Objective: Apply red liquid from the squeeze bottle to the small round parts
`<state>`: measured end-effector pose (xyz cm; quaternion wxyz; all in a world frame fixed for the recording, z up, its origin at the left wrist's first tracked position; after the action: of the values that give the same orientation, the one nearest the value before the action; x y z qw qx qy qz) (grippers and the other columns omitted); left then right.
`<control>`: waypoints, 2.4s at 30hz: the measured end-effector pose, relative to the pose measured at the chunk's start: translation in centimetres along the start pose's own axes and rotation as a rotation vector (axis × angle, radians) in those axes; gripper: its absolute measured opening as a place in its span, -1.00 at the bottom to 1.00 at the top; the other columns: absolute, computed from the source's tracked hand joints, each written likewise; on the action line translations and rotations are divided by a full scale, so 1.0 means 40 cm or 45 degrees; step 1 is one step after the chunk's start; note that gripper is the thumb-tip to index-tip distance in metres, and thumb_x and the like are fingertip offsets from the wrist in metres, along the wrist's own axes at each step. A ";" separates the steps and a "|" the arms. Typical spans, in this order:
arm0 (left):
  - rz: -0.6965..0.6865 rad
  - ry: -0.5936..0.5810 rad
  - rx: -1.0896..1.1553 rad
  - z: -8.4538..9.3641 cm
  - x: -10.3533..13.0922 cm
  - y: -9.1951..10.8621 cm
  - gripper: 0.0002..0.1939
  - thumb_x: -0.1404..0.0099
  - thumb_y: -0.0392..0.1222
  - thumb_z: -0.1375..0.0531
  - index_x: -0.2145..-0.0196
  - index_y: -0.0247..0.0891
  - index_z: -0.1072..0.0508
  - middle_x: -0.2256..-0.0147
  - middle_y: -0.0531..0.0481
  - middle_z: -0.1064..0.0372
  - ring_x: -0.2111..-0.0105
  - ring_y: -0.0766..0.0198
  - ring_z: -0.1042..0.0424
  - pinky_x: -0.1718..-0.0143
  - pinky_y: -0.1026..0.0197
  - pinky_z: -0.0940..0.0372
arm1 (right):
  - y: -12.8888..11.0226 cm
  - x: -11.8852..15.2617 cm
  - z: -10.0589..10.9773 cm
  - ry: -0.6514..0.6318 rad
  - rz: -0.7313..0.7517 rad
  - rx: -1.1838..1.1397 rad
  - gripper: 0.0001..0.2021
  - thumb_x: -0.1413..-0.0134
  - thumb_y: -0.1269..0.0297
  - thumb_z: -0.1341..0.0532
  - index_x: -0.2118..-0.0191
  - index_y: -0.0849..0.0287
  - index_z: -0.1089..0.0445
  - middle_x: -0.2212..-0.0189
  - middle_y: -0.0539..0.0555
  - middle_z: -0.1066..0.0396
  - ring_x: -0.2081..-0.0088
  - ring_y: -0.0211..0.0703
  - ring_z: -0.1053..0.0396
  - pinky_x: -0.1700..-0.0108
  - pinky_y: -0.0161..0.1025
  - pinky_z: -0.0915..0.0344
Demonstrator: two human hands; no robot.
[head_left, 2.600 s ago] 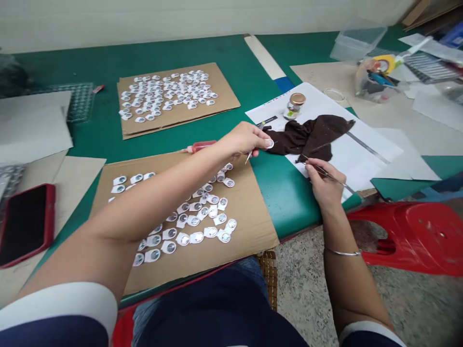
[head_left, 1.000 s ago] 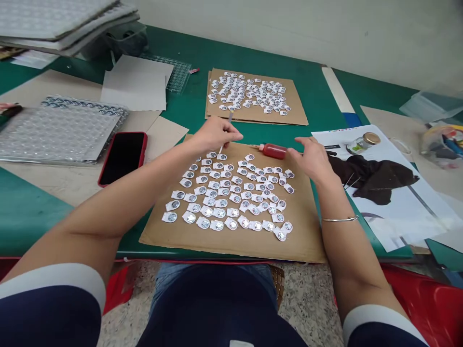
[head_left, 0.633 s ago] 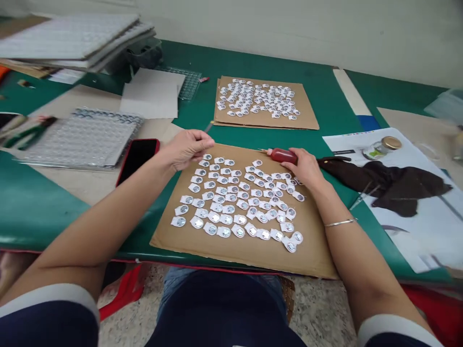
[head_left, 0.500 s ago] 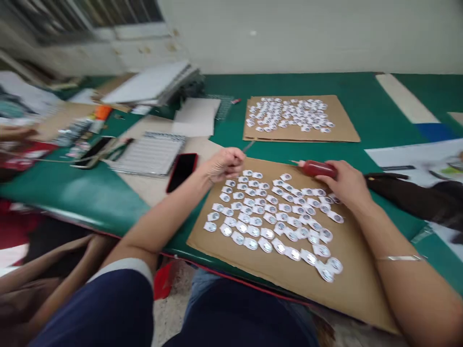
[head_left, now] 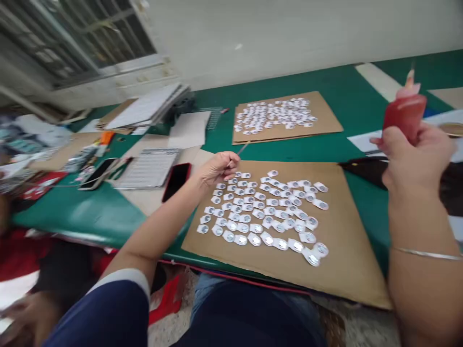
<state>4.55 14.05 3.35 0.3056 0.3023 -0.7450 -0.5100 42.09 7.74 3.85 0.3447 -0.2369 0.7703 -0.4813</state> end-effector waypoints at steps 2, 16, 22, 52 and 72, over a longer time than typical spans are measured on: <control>0.063 -0.074 -0.065 -0.054 -0.040 0.002 -0.66 0.16 -0.12 -0.41 0.46 -0.34 -0.43 0.67 0.15 -0.14 0.72 0.52 -0.11 0.77 0.46 -0.02 | -0.055 -0.025 0.067 0.262 0.118 0.025 -0.85 0.12 0.19 -0.22 0.40 0.12 -0.30 0.56 -0.09 -0.21 0.57 -0.38 -0.22 0.40 -0.26 -0.27; -0.149 -0.041 -1.185 -0.438 -0.553 -0.142 -0.79 0.25 -0.30 -0.40 0.66 -0.32 -0.41 0.66 0.05 -0.25 0.61 0.39 -0.18 0.56 0.29 -0.02 | -0.091 -0.070 0.206 0.523 0.009 0.000 -0.66 0.04 -0.06 -0.07 0.28 0.11 -0.20 0.44 -0.04 -0.27 0.54 -0.39 -0.27 0.37 -0.28 -0.34; -0.179 -0.097 -1.357 -0.480 -0.597 -0.196 -0.69 0.14 -0.28 -0.36 0.78 -0.29 -0.28 0.71 0.08 -0.15 0.58 0.35 -0.17 0.50 0.25 -0.03 | -0.106 -0.067 0.207 0.527 0.014 -0.106 -0.66 0.05 -0.07 -0.10 0.33 0.13 -0.24 0.42 -0.03 -0.29 0.56 -0.44 -0.24 0.33 -0.24 -0.37; -0.217 -0.177 -0.116 -0.229 -0.236 -0.006 -0.51 0.22 0.11 -0.37 0.45 -0.35 -0.47 0.53 0.04 -0.30 0.62 0.48 -0.20 0.47 0.25 -0.23 | -0.001 -0.045 0.121 0.318 -0.213 -0.155 -0.69 0.13 0.00 -0.20 0.34 0.14 -0.29 0.42 0.05 -0.27 0.56 -0.31 -0.23 0.25 -0.07 -0.31; -0.229 0.576 0.298 0.304 0.158 0.048 -0.55 -0.38 -0.04 0.12 0.59 -0.27 -0.26 0.68 0.15 -0.14 0.70 0.56 0.12 0.73 0.47 0.05 | 0.181 0.047 -0.073 -0.258 -0.191 0.357 -0.61 -0.02 -0.08 0.06 0.17 0.10 -0.18 0.37 0.04 -0.32 0.43 -0.26 -0.33 0.29 -0.16 -0.32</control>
<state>-9.00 16.79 2.53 0.3806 0.5069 -0.6818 -0.3652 38.39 11.20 -2.40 0.4135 -0.2905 0.6372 -0.5819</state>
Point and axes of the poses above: each hand's wrist, its own x-axis away from the middle knuckle, its own z-axis out of the back of the hand, y = z × x, the point moved 9 cm from there along -x, towards the middle knuckle
